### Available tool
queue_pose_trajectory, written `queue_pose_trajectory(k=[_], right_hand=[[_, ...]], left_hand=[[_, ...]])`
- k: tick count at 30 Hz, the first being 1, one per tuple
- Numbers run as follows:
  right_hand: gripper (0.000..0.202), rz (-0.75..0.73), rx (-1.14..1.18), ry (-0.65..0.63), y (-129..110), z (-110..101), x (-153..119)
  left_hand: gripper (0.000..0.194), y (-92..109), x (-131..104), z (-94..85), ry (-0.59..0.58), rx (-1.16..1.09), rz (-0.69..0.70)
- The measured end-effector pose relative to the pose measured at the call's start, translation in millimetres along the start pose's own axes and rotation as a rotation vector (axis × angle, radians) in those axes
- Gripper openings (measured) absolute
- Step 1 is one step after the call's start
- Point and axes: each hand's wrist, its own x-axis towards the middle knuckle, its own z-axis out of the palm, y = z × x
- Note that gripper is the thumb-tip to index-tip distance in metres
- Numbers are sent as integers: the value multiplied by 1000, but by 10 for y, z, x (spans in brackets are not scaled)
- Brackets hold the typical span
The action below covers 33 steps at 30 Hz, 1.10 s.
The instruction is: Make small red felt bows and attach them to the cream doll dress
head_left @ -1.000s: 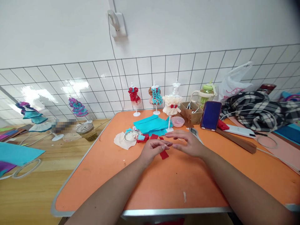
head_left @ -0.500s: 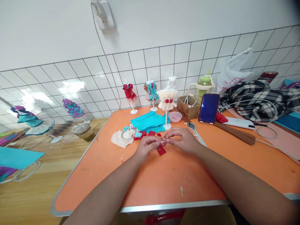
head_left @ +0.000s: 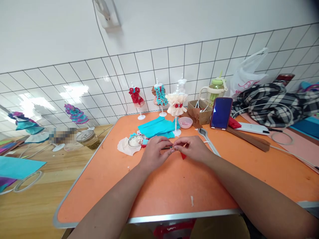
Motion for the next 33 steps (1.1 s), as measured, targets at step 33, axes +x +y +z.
queue_pose_trajectory(k=[33], right_hand=[[25,-45,-297,-458,274,14,-22]], left_hand=[[79,29,-88,290,-99,-637,-383]])
